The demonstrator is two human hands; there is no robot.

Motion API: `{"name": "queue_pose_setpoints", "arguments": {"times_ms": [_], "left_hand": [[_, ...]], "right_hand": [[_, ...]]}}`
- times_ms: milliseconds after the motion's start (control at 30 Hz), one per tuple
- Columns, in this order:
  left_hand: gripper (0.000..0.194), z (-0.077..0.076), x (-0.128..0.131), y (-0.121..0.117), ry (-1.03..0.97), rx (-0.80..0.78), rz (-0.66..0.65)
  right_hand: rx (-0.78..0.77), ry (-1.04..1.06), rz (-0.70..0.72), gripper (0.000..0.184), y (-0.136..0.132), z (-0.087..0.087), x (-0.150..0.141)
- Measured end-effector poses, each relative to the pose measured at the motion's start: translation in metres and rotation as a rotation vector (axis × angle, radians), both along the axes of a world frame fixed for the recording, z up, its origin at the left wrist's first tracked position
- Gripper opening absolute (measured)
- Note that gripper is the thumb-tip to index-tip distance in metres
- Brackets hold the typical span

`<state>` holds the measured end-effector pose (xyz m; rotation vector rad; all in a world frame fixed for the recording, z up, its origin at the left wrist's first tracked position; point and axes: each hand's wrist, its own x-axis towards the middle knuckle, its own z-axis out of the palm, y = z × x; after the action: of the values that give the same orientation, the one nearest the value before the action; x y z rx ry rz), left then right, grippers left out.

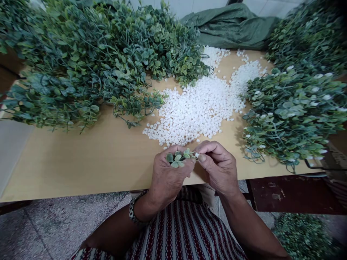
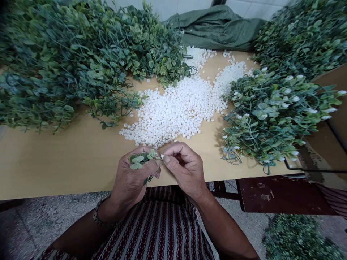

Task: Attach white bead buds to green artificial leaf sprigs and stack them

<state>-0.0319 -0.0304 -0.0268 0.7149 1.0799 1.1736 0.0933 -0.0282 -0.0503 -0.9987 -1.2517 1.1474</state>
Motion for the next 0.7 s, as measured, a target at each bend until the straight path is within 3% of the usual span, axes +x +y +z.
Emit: {"name": "queue_pose_setpoints", "arguments": {"times_ms": [267,700], "left_hand": [[0.012,-0.0009,0.0024,0.0,0.024,-0.007,0.017],[0.012,-0.0079,0.0069,-0.0036,0.024,0.054,0.044]], "right_hand": [[0.074,-0.031,-0.047,0.003,-0.0015,-0.006,-0.001],[0.376,-0.195,-0.235,0.024,-0.0064,-0.0086,-0.0066]]}}
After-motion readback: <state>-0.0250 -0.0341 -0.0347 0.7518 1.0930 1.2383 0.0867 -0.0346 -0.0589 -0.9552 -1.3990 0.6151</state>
